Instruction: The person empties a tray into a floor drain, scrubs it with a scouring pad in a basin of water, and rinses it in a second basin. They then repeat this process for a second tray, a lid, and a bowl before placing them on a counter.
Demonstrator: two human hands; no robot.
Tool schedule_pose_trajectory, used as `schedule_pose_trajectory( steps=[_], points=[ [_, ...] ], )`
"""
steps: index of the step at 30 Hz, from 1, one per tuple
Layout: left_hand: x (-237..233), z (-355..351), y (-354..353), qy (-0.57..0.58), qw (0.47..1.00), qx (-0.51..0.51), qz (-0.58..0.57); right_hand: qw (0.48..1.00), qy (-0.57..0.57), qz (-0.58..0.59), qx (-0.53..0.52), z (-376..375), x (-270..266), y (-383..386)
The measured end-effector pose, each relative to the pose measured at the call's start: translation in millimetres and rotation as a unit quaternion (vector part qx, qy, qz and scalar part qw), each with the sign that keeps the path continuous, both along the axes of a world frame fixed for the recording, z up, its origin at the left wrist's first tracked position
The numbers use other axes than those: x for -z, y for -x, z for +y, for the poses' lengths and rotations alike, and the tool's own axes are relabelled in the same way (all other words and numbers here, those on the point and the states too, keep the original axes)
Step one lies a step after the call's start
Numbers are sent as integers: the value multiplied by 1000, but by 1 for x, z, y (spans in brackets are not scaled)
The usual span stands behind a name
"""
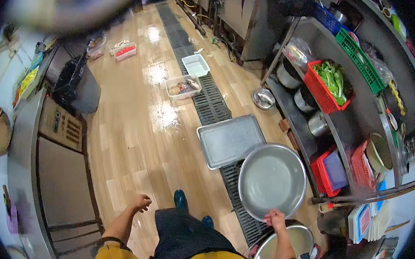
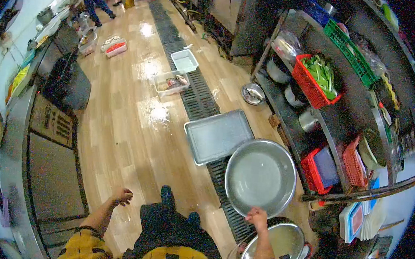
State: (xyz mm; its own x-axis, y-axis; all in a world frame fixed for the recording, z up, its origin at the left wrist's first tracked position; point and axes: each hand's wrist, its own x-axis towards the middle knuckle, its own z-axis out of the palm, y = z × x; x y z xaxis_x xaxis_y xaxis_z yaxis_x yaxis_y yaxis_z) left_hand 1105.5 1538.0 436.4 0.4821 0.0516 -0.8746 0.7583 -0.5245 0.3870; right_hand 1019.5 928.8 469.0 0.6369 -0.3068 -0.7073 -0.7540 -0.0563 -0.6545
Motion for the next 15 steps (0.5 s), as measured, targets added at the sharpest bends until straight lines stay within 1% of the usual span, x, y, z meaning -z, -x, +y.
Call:
schedule_pose_trajectory(
  steps=[2, 3, 4, 6, 8, 9, 10, 11, 12, 13, 15],
  points=[
    [13, 13, -38, 5, 999, 12, 30, 999, 35, -15, 9, 8, 3, -11],
    [24, 18, -63, -7, 999, 29, 25, 998, 37, -45, 11, 13, 11, -5],
    [36, 20, -86, 1, 999, 38, 31, 998, 46, -39, 19, 19, 19, 3],
    [57, 17, -133, 1, 999, 8, -45, 989, -93, 22, 111, 33, 34, 28],
    [60, -4, -175, 43, 996, -59, -50, 991, -39, 119, 54, 59, 52, 53],
    [56, -19, -193, 43, 997, -52, -39, 989, -39, 130, 62, 76, 41, 44],
    [49, -36, -210, 78, 993, -73, -52, 977, -6, 214, -4, 101, 8, 21],
    [50, -49, -229, 111, 987, -94, -66, 953, 23, 294, -71, 112, -5, 7],
    [61, -59, -248, 109, 989, -86, -53, 950, 18, 305, -63, 99, 31, 15],
    [76, -70, -262, 110, 990, -74, -47, 962, 32, 232, -142, 81, 81, 32],
    [106, -97, -278, 109, 992, -59, -18, 956, 8, 257, -141, 73, 117, 21]
  ],
)
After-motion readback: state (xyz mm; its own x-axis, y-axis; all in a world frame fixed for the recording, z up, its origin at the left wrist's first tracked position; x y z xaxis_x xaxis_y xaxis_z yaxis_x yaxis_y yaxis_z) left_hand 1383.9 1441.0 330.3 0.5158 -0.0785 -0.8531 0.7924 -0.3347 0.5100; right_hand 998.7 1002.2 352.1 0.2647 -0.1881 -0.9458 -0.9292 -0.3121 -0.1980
